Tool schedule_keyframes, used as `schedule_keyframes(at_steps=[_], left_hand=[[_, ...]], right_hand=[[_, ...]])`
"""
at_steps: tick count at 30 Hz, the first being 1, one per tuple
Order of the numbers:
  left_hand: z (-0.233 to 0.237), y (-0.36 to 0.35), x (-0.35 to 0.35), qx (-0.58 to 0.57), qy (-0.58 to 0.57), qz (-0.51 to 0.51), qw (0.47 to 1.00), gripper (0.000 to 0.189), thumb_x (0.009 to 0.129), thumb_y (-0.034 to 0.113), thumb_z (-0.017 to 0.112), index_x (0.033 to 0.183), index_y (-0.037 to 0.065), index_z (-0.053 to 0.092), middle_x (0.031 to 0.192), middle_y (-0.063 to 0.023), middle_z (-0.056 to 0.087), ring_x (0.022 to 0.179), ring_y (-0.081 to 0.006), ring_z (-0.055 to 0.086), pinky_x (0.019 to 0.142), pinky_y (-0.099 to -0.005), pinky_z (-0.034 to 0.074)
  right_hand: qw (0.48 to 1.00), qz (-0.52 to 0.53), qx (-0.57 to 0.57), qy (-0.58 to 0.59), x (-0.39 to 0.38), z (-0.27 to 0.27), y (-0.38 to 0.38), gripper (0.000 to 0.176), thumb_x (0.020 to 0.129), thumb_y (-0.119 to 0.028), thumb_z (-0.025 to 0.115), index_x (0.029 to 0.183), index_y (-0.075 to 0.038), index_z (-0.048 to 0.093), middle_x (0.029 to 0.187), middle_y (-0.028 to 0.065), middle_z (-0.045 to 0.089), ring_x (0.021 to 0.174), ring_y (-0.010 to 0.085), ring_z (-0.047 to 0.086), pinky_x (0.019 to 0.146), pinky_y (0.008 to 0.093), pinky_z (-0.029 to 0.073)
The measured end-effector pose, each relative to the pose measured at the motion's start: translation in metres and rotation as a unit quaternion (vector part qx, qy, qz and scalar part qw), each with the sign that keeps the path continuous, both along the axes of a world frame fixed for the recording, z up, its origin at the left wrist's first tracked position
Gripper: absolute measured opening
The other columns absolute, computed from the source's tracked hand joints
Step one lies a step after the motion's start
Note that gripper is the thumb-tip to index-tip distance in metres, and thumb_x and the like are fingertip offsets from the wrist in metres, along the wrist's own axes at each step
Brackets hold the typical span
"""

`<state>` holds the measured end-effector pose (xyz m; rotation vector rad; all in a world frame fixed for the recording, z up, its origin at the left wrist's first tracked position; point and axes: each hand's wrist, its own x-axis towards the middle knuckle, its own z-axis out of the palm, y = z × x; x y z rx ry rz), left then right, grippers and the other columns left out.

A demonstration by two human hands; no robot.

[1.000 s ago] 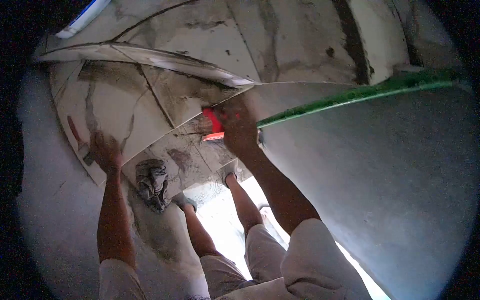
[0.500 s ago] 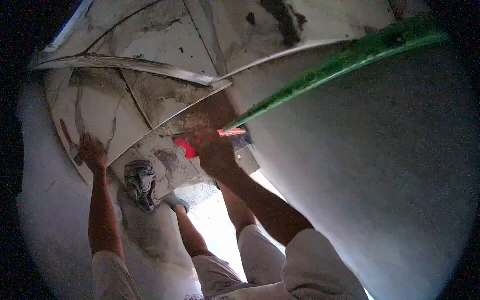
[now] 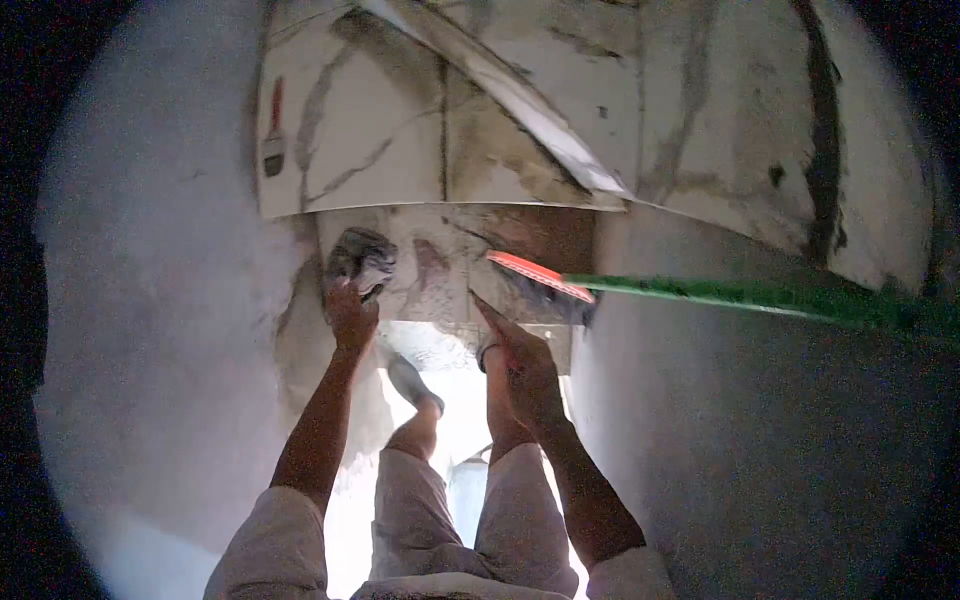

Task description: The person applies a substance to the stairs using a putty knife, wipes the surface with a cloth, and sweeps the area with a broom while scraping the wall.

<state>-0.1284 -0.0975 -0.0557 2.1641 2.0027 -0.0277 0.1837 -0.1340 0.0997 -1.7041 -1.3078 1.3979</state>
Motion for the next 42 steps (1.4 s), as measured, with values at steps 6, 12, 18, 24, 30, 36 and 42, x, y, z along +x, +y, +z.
schedule_keyframes(at_steps=[6,12,18,24,30,36,42], left_hand=[[-0.056,-0.008,-0.071,-0.143,0.148,-0.006,0.979,0.092,0.067,0.036,0.076,0.140,0.013,0.025,0.139,-0.0234,0.028,0.125,-0.0399,0.034,0.099,-0.0485,0.035],[-0.066,0.023,-0.042,-0.132,0.094,0.001,0.987,0.107,0.064,0.039,0.078,0.146,0.027,0.010,0.145,-0.0209,0.020,0.128,-0.0411,0.030,0.099,-0.0515,0.036],[-0.130,0.022,-0.075,-0.148,0.071,0.020,0.986,0.068,0.080,0.020,0.062,0.140,0.022,0.029,0.136,-0.0208,0.035,0.112,-0.0382,0.047,0.089,-0.0471,0.045],[-0.114,-0.011,-0.120,0.007,-0.105,0.119,0.987,0.047,0.078,0.015,0.058,0.123,0.004,0.047,0.122,-0.0224,0.048,0.101,-0.0379,0.055,0.084,-0.0445,0.046],[0.023,-0.066,-0.113,0.084,-0.421,0.206,0.879,0.038,0.072,0.010,0.062,0.107,-0.003,0.056,0.096,-0.0209,0.062,0.090,-0.0382,0.059,0.080,-0.0402,0.045],[0.085,-0.078,-0.100,0.035,-0.463,0.231,0.855,0.030,0.073,0.006,0.057,0.102,-0.003,0.058,0.093,-0.0175,0.064,0.086,-0.0296,0.061,0.080,-0.0350,0.045],[0.150,-0.023,-0.073,-0.019,-0.401,0.189,0.896,0.033,0.072,0.012,0.054,0.101,-0.001,0.059,0.092,-0.0191,0.065,0.089,-0.0351,0.061,0.081,-0.0404,0.045]], right_hand=[[0.996,0.015,0.005,-0.090,0.019,-0.031,-0.036,0.033,0.090,-0.008,0.050,0.123,-0.006,0.053,0.115,0.0167,0.058,0.108,0.0302,0.055,0.092,0.0369,0.043],[0.995,0.025,-0.002,-0.093,0.014,-0.034,-0.043,0.033,0.090,-0.007,0.049,0.123,-0.007,0.054,0.113,0.0149,0.059,0.108,0.0263,0.056,0.092,0.0358,0.043],[0.992,0.035,-0.043,-0.117,-0.006,-0.035,-0.059,0.034,0.090,-0.006,0.050,0.123,-0.005,0.053,0.113,0.0158,0.060,0.105,0.0238,0.057,0.090,0.0332,0.044],[0.991,-0.088,-0.064,-0.084,-0.039,-0.051,-0.113,0.032,0.090,-0.007,0.052,0.122,-0.002,0.055,0.112,0.0141,0.061,0.102,0.0184,0.057,0.087,0.0299,0.045],[0.983,-0.174,-0.056,0.026,-0.108,-0.043,-0.147,0.033,0.090,-0.015,0.054,0.118,0.002,0.056,0.100,0.0043,0.062,0.084,0.0089,0.056,0.072,0.0255,0.049],[0.963,-0.222,-0.111,0.103,-0.121,-0.050,-0.172,0.020,0.089,-0.014,0.057,0.101,0.002,0.058,0.092,0.0049,0.063,0.079,0.0137,0.062,0.069,0.0265,0.051],[0.951,-0.260,-0.113,0.124,-0.103,-0.054,-0.179,0.024,0.088,-0.013,0.057,0.106,0.002,0.056,0.093,0.0061,0.063,0.079,0.0160,0.063,0.070,0.0305,0.054]])
